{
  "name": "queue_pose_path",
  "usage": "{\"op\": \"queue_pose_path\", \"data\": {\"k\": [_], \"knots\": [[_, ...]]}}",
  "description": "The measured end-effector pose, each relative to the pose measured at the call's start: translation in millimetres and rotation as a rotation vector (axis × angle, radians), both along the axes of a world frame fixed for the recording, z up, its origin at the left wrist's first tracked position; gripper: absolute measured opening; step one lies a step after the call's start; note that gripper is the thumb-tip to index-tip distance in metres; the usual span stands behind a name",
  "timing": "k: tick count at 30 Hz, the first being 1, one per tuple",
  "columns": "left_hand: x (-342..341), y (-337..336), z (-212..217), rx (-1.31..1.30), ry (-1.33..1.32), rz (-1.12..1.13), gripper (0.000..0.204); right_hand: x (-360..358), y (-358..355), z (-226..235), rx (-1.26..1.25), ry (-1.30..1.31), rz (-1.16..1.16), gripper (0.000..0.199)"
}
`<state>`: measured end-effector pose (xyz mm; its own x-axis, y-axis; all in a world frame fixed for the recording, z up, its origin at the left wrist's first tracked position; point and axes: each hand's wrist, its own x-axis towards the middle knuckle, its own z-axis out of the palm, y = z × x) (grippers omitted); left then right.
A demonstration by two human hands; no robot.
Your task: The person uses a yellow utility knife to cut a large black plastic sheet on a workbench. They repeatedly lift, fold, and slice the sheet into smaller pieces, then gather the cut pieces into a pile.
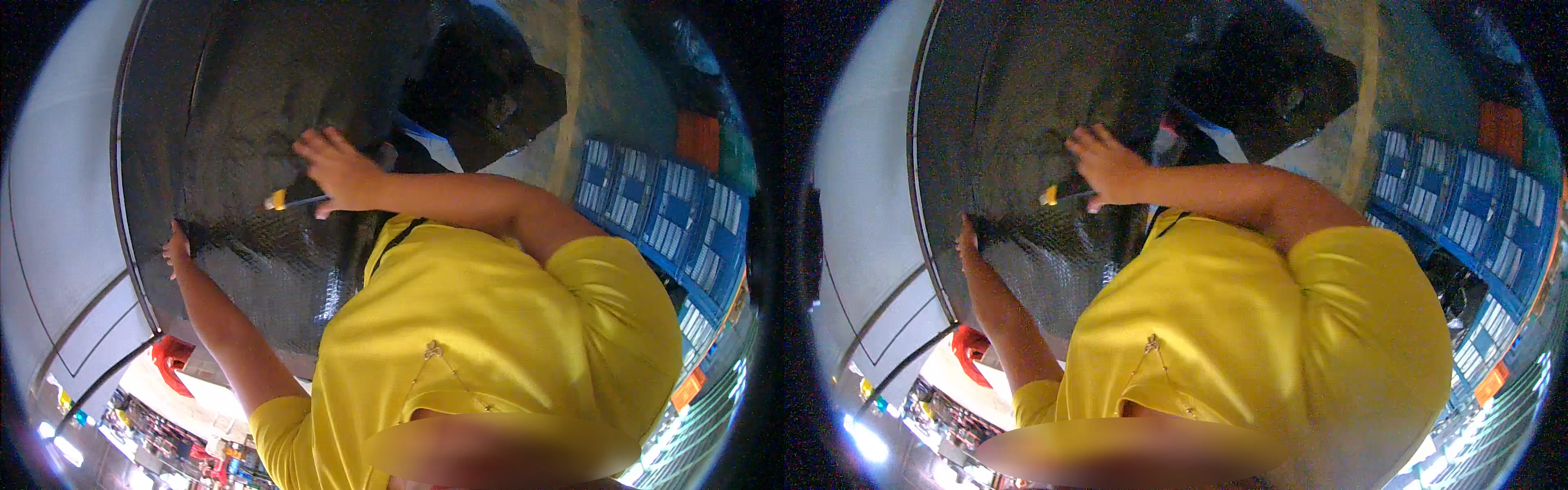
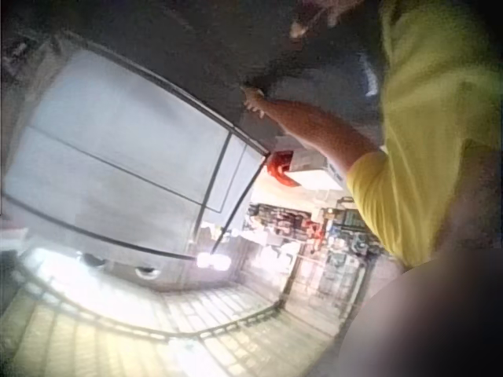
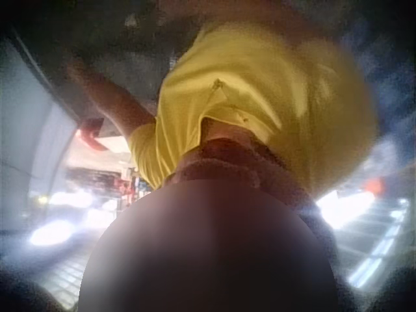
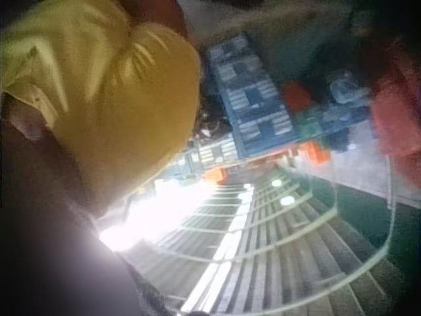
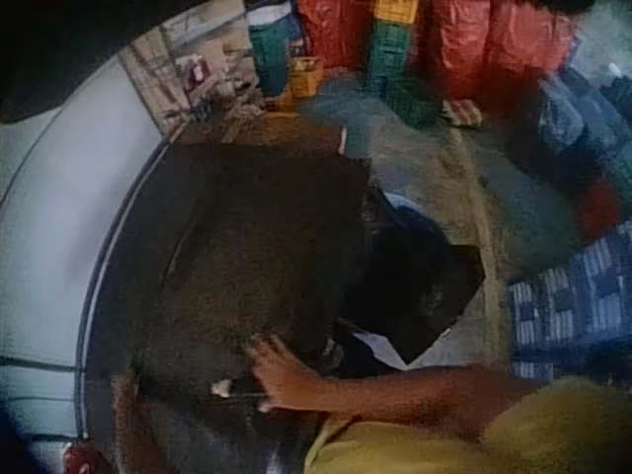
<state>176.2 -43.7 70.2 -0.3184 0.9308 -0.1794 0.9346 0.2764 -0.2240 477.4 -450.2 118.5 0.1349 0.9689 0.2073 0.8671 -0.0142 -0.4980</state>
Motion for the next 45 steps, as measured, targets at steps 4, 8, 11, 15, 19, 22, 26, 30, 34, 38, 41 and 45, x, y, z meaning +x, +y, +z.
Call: {"op": "queue_pose_path", "data": {"k": [4, 8, 11, 15, 19, 22, 26, 30, 34, 38, 41, 45], "knots": [[-2.6, 2.8, 0.5, -0.117, -0.008, 0.001, 0.102, 12.2, 11.6, -29.7, -0.013, 0.297, -0.108, 0.053], [3.1, -8.8, 7.0, -0.133, 0.008, 0.006, 0.107, 102.8, -111.0, -75.7, -0.202, 0.377, -0.809, 0.046], [-1.5, -15.9, 4.8, -0.122, -0.065, -0.011, 0.107, 185.5, -207.3, -120.6, -0.685, 0.185, -1.139, 0.047], [-20.1, -15.4, 4.8, -0.056, -0.096, -0.089, 0.099, 269.0, -279.1, -159.0, -1.248, 0.055, -1.136, 0.041], [-60.9, -11.0, 19.8, 0.145, -0.458, -0.052, 0.080, 319.5, -195.7, -139.6, -0.441, -0.347, -1.847, 0.033], [-96.6, -20.1, 17.6, 0.498, -0.102, 0.200, 0.079, 357.9, -42.5, -83.8, 0.379, -0.413, -1.153, 0.028], [-132.4, -22.0, -5.0, 0.199, 0.061, 0.262, 0.081, 391.6, 206.7, -28.7, 0.227, -0.163, -0.752, 0.040], [-153.1, -19.1, -16.8, 0.081, -0.380, 0.301, 0.077, 395.6, 389.4, -32.1, 0.125, -0.277, -0.665, 0.051], [-156.9, -22.5, 0.7, 0.472, -1.520, 0.922, 0.060, 393.1, 478.5, -36.7, -0.254, -0.321, -0.686, 0.063], [-143.3, -57.4, 50.3, 0.796, -1.614, 0.831, 0.044, 429.4, 463.6, 7.6, -0.150, 0.038, -0.663, 0.069], [-126.0, -130.0, 96.4, 0.852, -1.283, 0.545, 0.039, 476.4, 358.2, 43.2, -0.153, 0.099, -0.673, 0.074], [-101.7, -299.5, 93.4, 0.767, -1.025, 0.361, 0.039, 478.5, 177.0, 18.3, 0.031, -0.053, -0.682, 0.055]]}}
